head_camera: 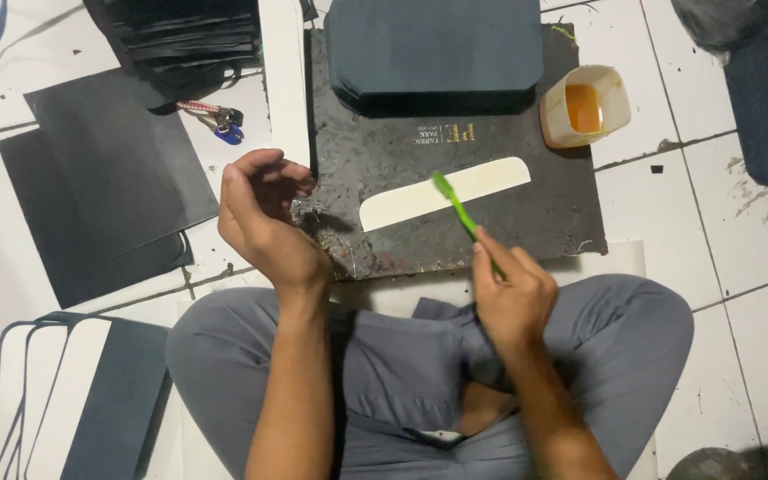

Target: Applying glue to leather strips and bonding them to base components for assembly

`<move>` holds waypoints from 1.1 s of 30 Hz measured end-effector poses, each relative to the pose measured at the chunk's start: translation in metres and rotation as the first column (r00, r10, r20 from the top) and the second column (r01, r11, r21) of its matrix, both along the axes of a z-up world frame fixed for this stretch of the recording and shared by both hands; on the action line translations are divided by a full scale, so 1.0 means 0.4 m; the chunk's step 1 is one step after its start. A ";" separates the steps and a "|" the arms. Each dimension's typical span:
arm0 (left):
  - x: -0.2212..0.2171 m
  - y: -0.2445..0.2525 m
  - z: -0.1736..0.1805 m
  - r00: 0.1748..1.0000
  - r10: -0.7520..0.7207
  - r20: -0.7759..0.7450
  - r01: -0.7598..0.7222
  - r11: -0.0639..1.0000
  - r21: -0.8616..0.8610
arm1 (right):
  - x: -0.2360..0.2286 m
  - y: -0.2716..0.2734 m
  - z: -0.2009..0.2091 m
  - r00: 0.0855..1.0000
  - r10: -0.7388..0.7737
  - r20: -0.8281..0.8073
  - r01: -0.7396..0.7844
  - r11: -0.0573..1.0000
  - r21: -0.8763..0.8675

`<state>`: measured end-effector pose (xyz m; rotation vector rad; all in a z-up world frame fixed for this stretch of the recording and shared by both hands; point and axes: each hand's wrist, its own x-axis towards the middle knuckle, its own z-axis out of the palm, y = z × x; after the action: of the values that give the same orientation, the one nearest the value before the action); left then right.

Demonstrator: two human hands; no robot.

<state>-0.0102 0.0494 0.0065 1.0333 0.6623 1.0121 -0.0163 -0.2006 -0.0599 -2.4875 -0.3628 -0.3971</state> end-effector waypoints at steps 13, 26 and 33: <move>0.017 -0.028 -0.020 0.989 -0.120 -0.083 0.124 0.991 0.045 | 0.000 -0.079 0.028 0.981 -0.126 0.150 0.145 0.981 -0.128; 0.009 -0.016 -0.032 0.976 -0.167 -0.137 0.181 0.979 0.093 | 0.013 -0.126 0.075 0.962 -0.106 0.252 0.171 0.953 -0.251; -0.005 -0.021 0.020 0.868 -0.292 -0.400 0.435 0.838 0.331 | 0.006 -0.152 0.053 0.993 -0.059 0.103 0.046 0.991 0.122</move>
<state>-0.0122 0.0408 0.0146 1.6661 0.4967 0.6437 -0.0138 -0.2613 -0.0386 -2.3686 -0.3068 -0.5587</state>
